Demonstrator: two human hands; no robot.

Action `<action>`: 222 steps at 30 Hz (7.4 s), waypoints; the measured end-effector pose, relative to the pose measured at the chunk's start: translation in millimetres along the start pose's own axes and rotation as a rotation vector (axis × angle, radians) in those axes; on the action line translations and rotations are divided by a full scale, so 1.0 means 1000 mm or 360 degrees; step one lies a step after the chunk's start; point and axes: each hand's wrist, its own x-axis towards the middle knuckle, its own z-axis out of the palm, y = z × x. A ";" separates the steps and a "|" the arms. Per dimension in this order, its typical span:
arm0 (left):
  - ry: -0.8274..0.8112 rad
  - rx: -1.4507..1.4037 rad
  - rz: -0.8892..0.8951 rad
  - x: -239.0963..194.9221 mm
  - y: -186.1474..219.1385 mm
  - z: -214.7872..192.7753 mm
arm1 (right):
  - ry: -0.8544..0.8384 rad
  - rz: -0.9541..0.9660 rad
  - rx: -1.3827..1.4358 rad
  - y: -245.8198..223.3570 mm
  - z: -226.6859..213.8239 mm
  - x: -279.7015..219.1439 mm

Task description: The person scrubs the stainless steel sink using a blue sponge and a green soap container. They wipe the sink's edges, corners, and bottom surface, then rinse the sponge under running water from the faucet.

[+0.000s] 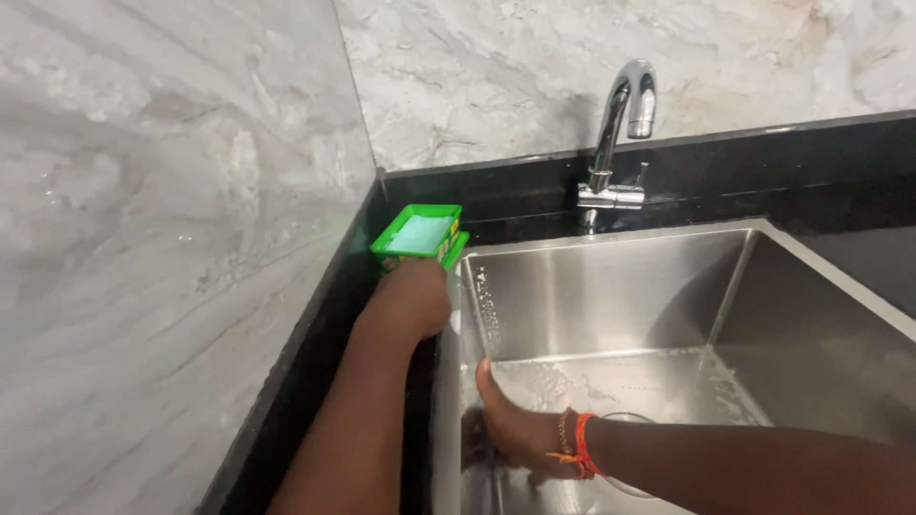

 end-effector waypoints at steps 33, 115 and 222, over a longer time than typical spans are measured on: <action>-0.0022 -0.0039 -0.0054 -0.006 0.002 -0.007 | 0.0190 -0.0219 -0.0375 -0.083 0.048 -0.067; -0.0097 -0.0039 -0.0068 -0.016 0.009 -0.015 | 0.0471 -0.0793 -0.0167 -0.089 0.058 -0.064; -0.0059 -0.0138 -0.0125 -0.012 0.007 -0.012 | 0.0656 -0.0377 -0.0128 -0.065 -0.007 -0.004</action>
